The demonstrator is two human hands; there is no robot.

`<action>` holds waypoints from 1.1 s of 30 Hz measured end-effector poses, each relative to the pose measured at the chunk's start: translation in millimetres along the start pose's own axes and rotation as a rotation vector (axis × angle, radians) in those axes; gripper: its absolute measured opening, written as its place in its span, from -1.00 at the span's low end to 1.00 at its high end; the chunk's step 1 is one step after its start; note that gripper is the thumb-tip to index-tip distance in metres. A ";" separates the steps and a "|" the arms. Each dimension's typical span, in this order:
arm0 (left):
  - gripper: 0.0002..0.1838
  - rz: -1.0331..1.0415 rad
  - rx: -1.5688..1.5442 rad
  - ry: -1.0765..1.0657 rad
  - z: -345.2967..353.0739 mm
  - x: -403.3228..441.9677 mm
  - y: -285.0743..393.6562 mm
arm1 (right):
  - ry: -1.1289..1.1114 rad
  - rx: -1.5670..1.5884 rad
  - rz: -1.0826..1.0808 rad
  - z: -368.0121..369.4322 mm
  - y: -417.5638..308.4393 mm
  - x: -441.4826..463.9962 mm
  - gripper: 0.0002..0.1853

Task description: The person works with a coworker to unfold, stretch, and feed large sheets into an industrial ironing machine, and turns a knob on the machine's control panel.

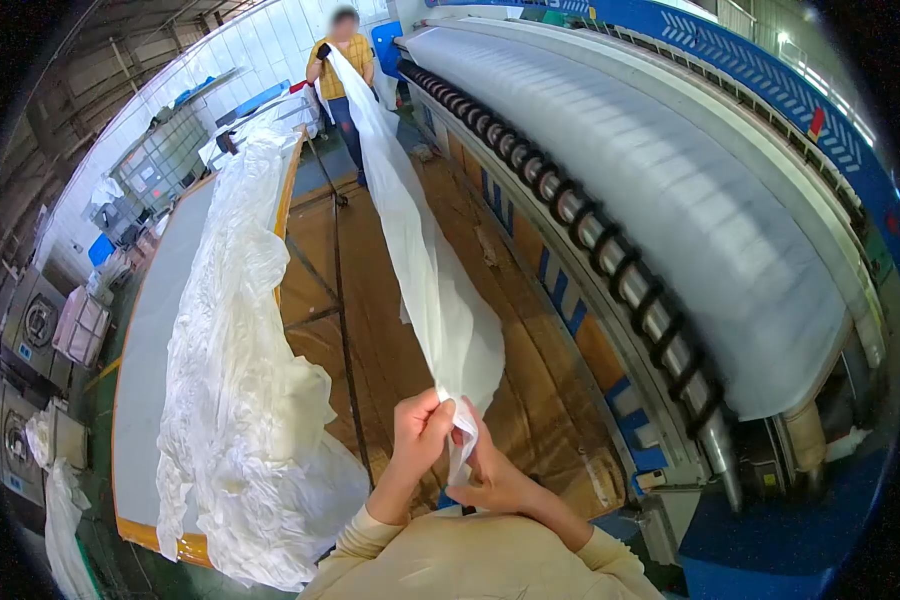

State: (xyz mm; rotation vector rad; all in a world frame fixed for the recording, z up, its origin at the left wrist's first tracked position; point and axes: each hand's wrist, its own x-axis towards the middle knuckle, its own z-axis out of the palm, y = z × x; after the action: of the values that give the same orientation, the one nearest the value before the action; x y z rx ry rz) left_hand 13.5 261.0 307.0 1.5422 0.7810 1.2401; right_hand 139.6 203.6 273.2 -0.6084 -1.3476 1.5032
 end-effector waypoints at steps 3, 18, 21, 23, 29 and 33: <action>-0.83 -0.029 -0.084 0.086 -4.6 -5.8 -8.5 | 0.071 -0.156 0.004 5.4 10.2 2.1 -0.13; -0.82 0.459 0.394 0.081 -18.4 -31.3 -61.4 | 0.496 0.284 0.319 -42.7 42.4 -13.0 -0.72; -0.69 0.168 0.483 0.301 -25.7 -57.6 -144.6 | 0.487 0.526 0.312 -28.3 14.6 -1.7 -0.65; -0.63 0.024 0.524 0.404 -26.5 -64.5 -166.6 | 0.274 0.515 0.295 -9.5 4.6 7.6 -0.62; -0.60 0.022 0.109 0.169 -14.5 -70.7 -148.9 | -0.186 0.752 0.342 29.0 -16.3 22.8 -0.53; -0.58 -0.022 0.072 0.243 -10.8 -50.5 -154.7 | -0.303 0.809 0.199 52.1 -64.8 28.4 -0.49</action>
State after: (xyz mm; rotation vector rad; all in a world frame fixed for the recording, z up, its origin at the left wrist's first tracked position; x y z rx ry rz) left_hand 2.9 268.4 144.5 1.4519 1.0054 1.4136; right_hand 105.4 199.1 354.0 0.0106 -0.7770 2.1774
